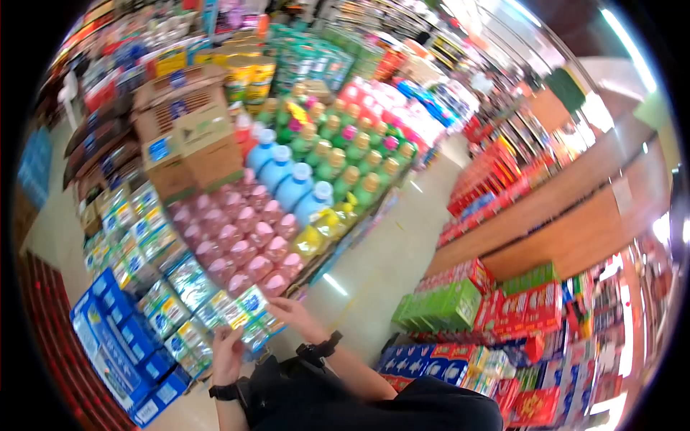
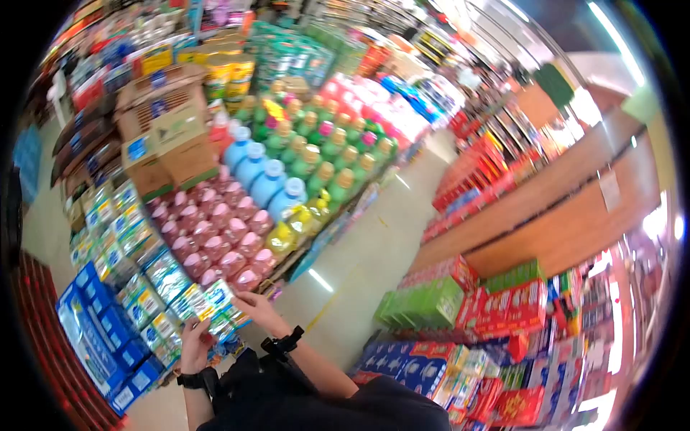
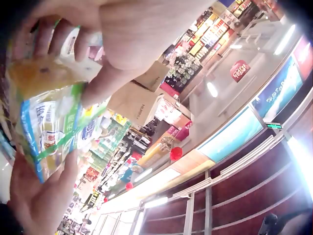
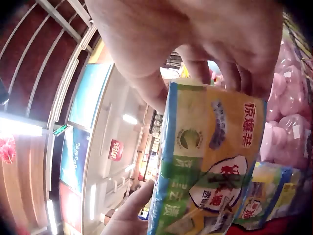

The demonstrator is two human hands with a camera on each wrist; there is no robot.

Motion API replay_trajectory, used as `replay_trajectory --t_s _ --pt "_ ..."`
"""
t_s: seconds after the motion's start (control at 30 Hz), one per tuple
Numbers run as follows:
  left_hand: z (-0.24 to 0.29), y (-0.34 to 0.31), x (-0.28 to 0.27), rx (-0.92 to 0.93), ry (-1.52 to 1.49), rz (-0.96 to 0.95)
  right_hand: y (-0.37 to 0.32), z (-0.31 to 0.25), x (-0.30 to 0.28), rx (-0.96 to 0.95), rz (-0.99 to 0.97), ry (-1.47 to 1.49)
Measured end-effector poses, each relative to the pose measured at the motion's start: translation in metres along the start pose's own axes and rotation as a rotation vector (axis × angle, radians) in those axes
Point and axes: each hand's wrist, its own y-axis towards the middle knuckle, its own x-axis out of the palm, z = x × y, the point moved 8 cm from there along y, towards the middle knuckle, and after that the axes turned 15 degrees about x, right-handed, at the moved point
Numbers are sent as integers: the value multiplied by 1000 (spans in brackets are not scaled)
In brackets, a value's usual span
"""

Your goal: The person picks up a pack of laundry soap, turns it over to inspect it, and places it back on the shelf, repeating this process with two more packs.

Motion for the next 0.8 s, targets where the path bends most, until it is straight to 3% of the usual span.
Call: replay_trajectory --t_s 0.07,0.17,0.2,0.23,0.3,0.6,0.8 --pt "6 -12 22 -50 -25 -22 -10 13 -11 -27 -22 155" --pt "-16 -13 34 -130 123 -104 -29 30 -44 -36 113 159" --pt "-23 -12 38 -115 156 -208 -39 32 -52 -49 82 175" --pt "-23 -15 47 -136 225 -220 -43 35 -59 -152 44 250" --pt "-19 -24 80 -142 307 -281 -72 31 -78 -54 91 298" --pt "-43 -55 169 -145 486 -515 -135 43 -147 -166 291 364" --pt "-74 -63 192 -171 556 -573 -164 65 -176 -130 336 486"
